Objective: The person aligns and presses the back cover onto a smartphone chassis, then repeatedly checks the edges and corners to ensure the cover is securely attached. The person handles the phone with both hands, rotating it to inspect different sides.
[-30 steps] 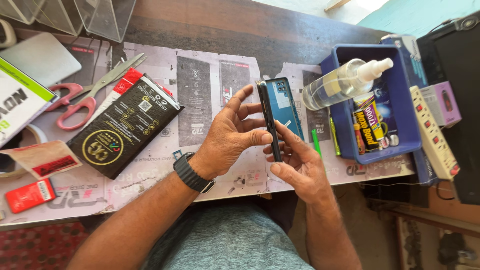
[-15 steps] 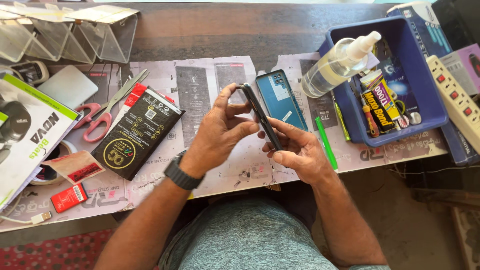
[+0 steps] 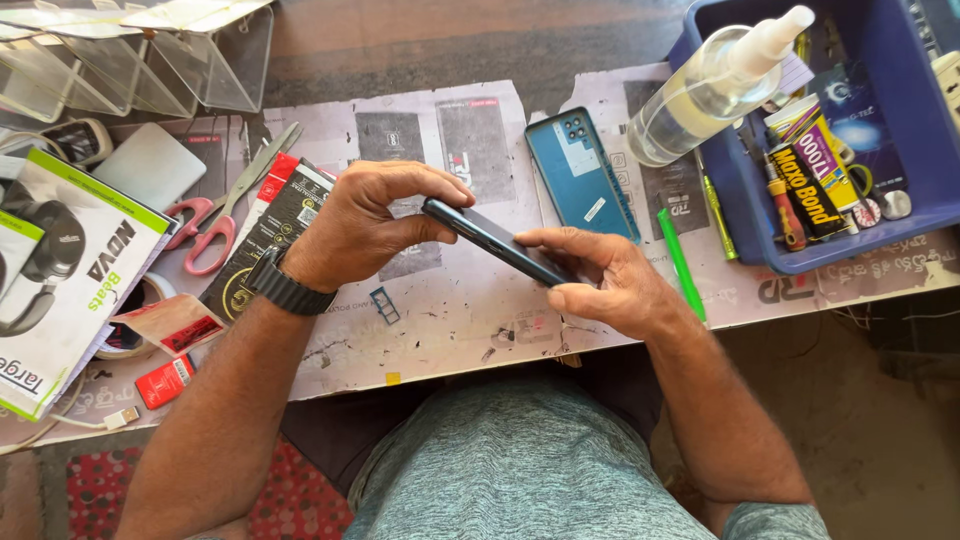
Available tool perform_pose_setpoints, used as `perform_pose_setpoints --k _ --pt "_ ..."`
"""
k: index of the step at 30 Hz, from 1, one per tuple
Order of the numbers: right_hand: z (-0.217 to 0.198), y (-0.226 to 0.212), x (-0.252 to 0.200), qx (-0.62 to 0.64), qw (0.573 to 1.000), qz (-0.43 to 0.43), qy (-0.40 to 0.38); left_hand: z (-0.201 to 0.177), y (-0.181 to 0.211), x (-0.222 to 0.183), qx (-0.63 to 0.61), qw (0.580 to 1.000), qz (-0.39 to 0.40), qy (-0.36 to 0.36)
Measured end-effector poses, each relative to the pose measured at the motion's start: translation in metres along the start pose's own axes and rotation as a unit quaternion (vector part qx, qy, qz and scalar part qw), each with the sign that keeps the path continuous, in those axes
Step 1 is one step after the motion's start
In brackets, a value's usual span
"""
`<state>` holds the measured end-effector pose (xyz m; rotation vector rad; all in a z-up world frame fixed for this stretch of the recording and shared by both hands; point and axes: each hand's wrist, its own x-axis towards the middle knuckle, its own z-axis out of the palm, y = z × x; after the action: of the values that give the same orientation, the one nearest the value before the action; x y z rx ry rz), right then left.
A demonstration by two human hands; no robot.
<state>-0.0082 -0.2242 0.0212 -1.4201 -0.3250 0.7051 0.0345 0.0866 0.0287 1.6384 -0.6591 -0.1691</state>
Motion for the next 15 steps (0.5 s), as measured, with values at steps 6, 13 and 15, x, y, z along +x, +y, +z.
perform_pose_setpoints --k 6,13,15 --pt "0.005 -0.014 0.004 -0.162 0.983 0.064 0.064 0.001 -0.011 -0.007 0.046 0.998 0.025 0.026" --pt "0.01 -0.017 0.004 -0.146 0.989 -0.021 0.011 -0.004 -0.008 -0.01 0.058 0.996 0.061 0.034" --pt "0.012 -0.015 0.003 -0.131 0.991 -0.027 0.006 -0.004 -0.01 -0.012 0.054 0.995 0.078 0.042"
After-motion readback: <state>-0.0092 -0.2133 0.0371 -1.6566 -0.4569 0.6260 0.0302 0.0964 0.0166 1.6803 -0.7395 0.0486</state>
